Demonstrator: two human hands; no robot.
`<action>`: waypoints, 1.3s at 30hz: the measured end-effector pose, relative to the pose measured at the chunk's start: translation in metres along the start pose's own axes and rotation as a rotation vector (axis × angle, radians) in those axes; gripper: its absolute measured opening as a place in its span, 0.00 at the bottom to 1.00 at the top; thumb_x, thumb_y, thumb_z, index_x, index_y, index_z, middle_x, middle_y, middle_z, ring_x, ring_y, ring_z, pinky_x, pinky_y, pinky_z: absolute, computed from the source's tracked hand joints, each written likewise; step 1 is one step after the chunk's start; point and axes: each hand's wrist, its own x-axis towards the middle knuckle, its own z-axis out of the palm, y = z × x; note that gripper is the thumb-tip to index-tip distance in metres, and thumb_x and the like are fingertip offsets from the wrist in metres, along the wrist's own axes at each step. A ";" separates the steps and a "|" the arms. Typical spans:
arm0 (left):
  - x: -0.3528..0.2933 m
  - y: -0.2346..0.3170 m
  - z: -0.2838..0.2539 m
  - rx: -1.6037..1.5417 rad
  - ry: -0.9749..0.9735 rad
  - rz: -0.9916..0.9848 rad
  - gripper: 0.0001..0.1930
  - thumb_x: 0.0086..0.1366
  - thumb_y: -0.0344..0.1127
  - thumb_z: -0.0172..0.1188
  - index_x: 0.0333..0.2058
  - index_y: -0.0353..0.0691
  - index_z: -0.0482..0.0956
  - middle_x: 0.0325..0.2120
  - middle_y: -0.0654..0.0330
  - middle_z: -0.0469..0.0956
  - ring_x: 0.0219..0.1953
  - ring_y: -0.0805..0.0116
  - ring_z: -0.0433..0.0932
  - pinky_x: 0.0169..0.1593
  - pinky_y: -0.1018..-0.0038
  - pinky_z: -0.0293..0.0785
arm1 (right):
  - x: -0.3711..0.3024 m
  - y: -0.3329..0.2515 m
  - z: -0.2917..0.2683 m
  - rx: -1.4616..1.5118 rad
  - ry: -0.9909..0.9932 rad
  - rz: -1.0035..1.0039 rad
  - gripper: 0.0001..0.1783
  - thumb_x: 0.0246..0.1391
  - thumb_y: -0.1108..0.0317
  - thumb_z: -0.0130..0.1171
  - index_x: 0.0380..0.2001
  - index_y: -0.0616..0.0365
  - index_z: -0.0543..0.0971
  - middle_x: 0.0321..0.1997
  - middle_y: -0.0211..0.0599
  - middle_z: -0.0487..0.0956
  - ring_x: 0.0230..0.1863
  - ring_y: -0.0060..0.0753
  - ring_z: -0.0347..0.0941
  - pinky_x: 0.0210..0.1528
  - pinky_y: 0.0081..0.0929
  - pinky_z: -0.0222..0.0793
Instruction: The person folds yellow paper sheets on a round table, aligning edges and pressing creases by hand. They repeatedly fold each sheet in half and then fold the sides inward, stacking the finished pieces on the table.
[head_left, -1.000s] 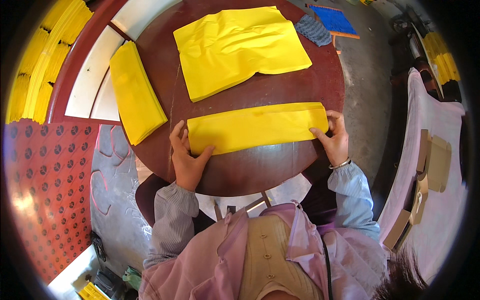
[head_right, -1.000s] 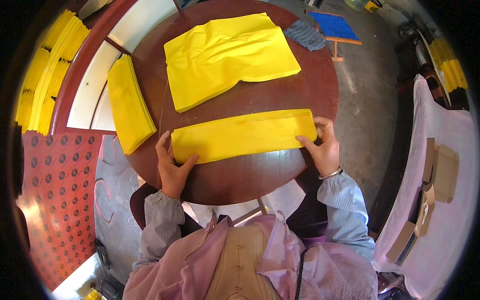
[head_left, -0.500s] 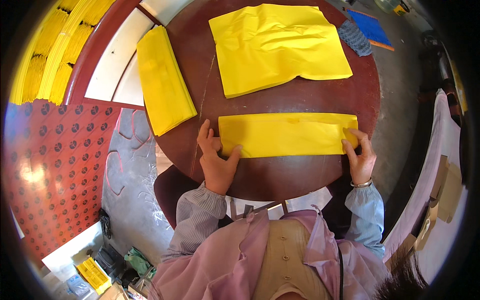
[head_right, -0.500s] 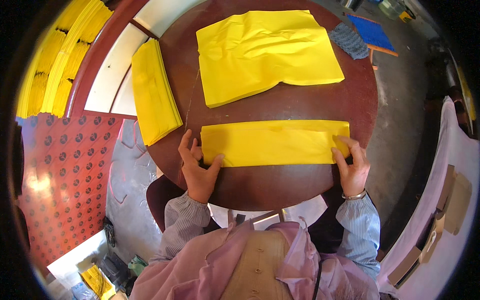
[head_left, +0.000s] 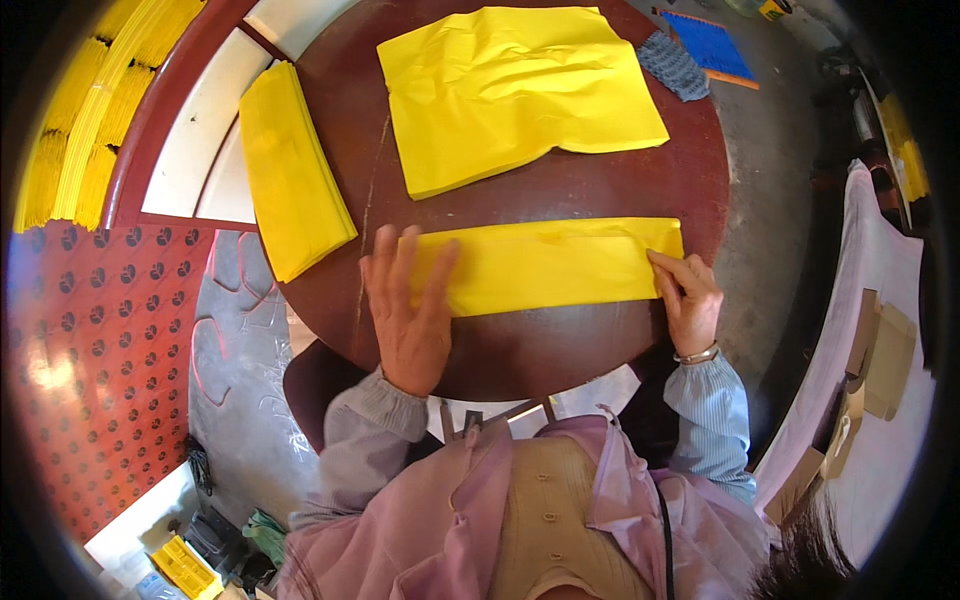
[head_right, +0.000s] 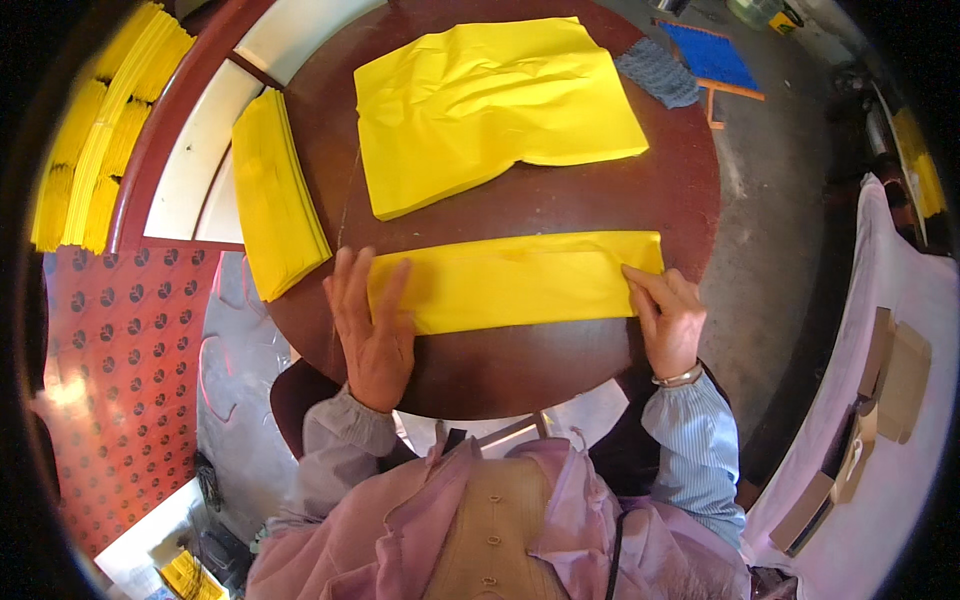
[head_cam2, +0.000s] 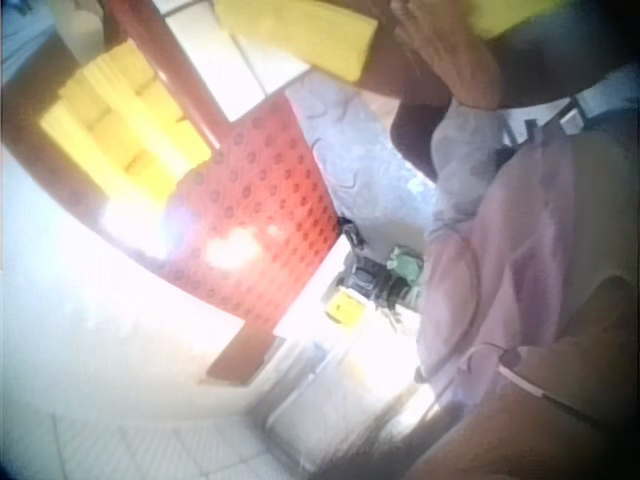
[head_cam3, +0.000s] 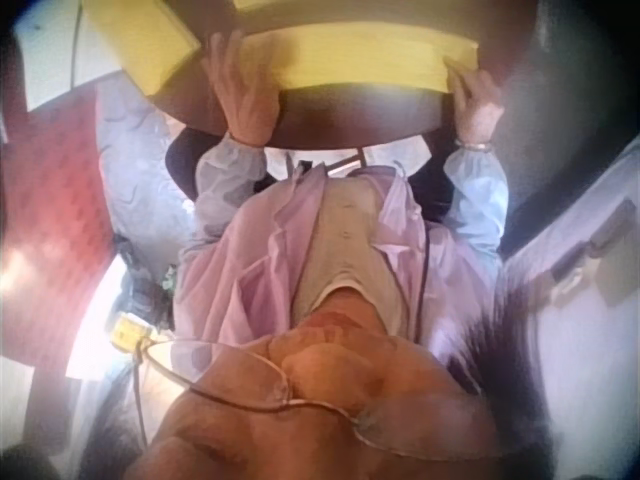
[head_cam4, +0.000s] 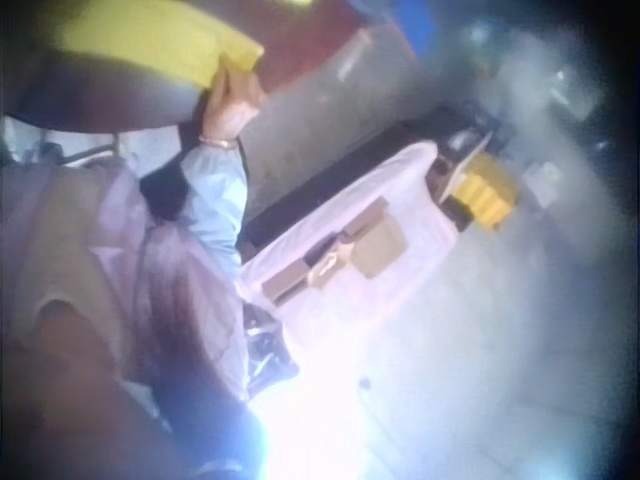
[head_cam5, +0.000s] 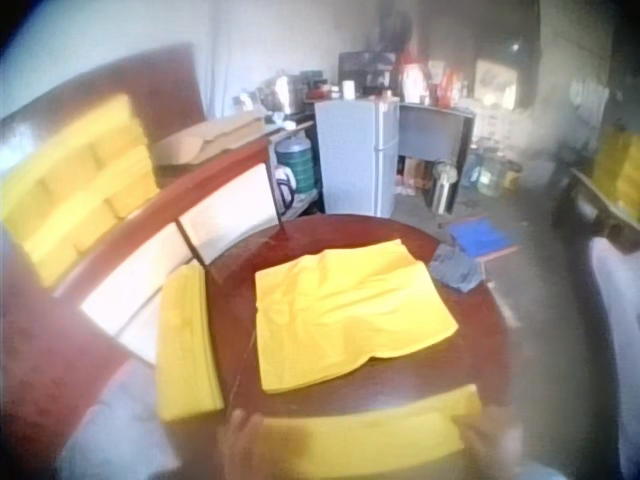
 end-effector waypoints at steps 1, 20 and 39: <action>0.004 -0.002 -0.002 -0.078 -0.121 0.065 0.36 0.62 0.14 0.54 0.69 0.47 0.74 0.72 0.47 0.67 0.77 0.41 0.60 0.77 0.53 0.59 | 0.000 -0.001 0.000 0.002 0.012 0.000 0.13 0.56 0.76 0.70 0.45 0.55 0.90 0.28 0.38 0.78 0.31 0.41 0.75 0.38 0.36 0.69; -0.005 0.058 0.045 -0.211 -0.105 -0.178 0.35 0.72 0.40 0.65 0.75 0.47 0.65 0.76 0.40 0.59 0.77 0.38 0.58 0.76 0.41 0.52 | -0.010 0.020 0.023 -0.054 0.222 -0.143 0.07 0.58 0.76 0.69 0.40 0.56 0.85 0.34 0.39 0.80 0.35 0.44 0.76 0.42 0.38 0.71; -0.011 0.053 0.056 -0.132 -0.097 -0.149 0.36 0.71 0.50 0.65 0.75 0.50 0.67 0.77 0.42 0.58 0.80 0.42 0.54 0.79 0.44 0.49 | 0.004 0.033 -0.007 0.223 -0.056 0.161 0.28 0.56 0.69 0.76 0.60 0.52 0.80 0.32 0.30 0.79 0.30 0.23 0.77 0.36 0.26 0.75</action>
